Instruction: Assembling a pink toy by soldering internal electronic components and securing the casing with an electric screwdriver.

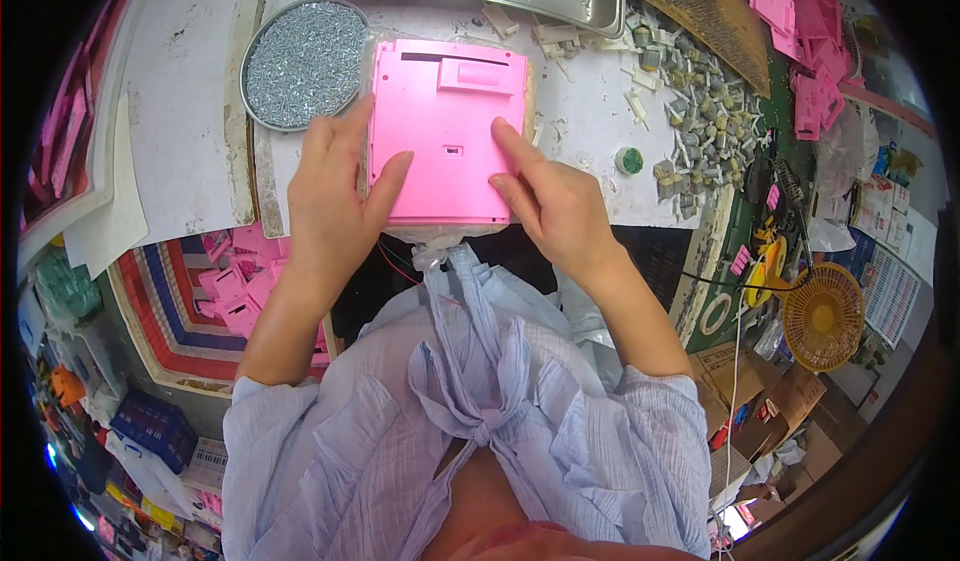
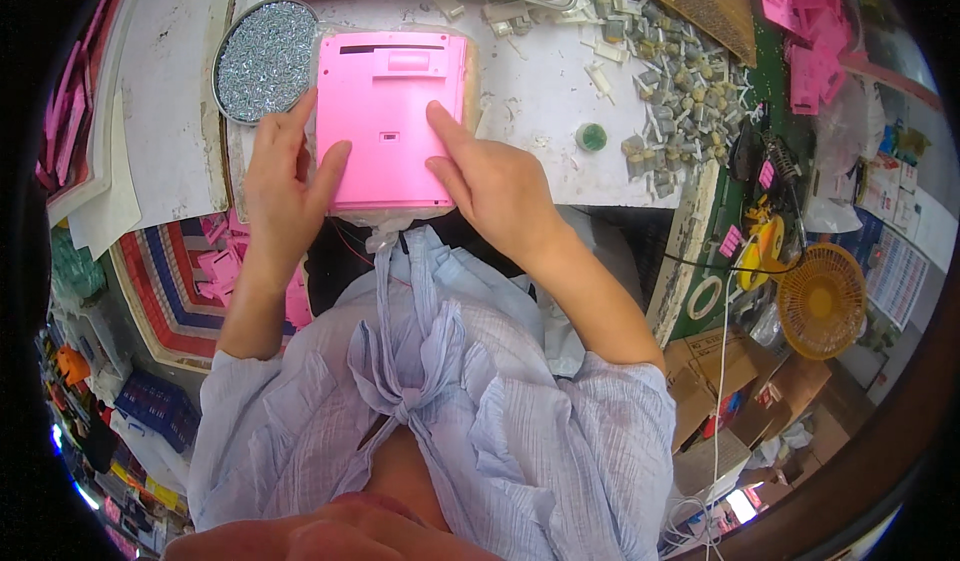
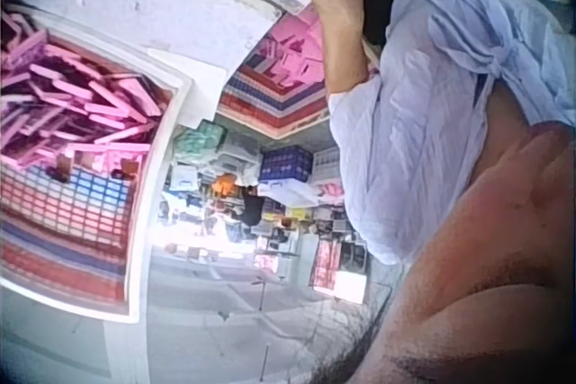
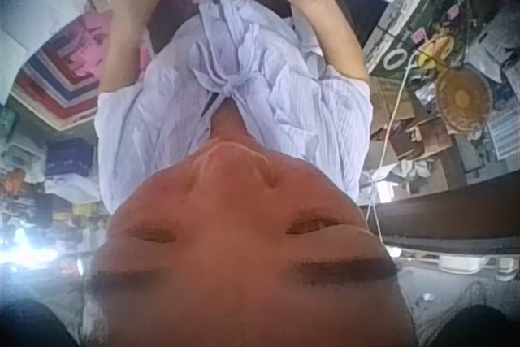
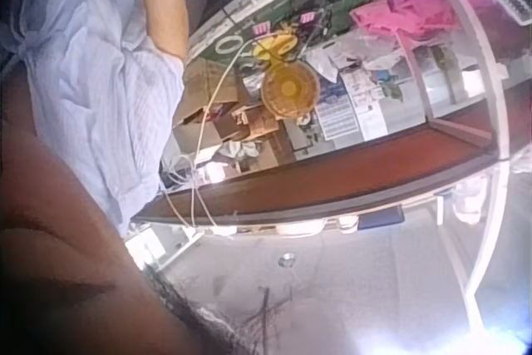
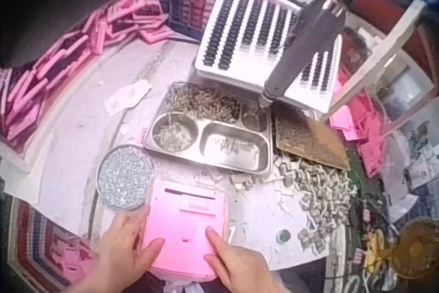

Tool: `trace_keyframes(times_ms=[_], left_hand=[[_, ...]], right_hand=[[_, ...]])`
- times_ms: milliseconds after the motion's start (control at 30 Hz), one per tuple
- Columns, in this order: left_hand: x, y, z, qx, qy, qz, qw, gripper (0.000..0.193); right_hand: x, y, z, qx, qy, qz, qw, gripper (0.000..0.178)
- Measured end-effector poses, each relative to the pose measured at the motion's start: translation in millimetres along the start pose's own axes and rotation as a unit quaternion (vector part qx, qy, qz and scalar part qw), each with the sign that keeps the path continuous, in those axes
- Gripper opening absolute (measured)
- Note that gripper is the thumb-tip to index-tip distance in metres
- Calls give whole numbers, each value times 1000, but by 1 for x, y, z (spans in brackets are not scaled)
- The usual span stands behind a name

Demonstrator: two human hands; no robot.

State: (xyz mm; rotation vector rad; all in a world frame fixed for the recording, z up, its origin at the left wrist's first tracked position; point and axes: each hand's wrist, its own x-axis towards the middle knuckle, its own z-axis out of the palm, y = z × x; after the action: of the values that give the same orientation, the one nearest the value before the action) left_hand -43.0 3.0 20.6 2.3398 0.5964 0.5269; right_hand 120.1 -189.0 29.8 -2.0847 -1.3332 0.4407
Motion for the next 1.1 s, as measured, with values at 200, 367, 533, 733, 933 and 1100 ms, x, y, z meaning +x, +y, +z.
trace_keyframes(times_ms=[200,367,533,733,933,1100], left_hand=[[-22,-3,3,-57,-30,-74,995,52],[-10,-2,-18,-40,-91,-59,993,53],[5,-14,-35,-73,-136,-9,988,43],[53,-87,-44,164,85,26,982,13],[53,-93,-45,96,63,7,993,11],[60,-97,-34,106,96,22,989,12]], right_hand=[[4,-12,-7,-166,-85,-6,983,54],[26,-17,-27,-185,-135,-44,972,41],[68,-42,-45,-295,-264,-65,916,36],[115,-69,-56,-307,-387,-88,865,32],[177,-80,-55,-298,-426,-123,845,25],[237,-52,29,-200,-116,-277,933,17]])
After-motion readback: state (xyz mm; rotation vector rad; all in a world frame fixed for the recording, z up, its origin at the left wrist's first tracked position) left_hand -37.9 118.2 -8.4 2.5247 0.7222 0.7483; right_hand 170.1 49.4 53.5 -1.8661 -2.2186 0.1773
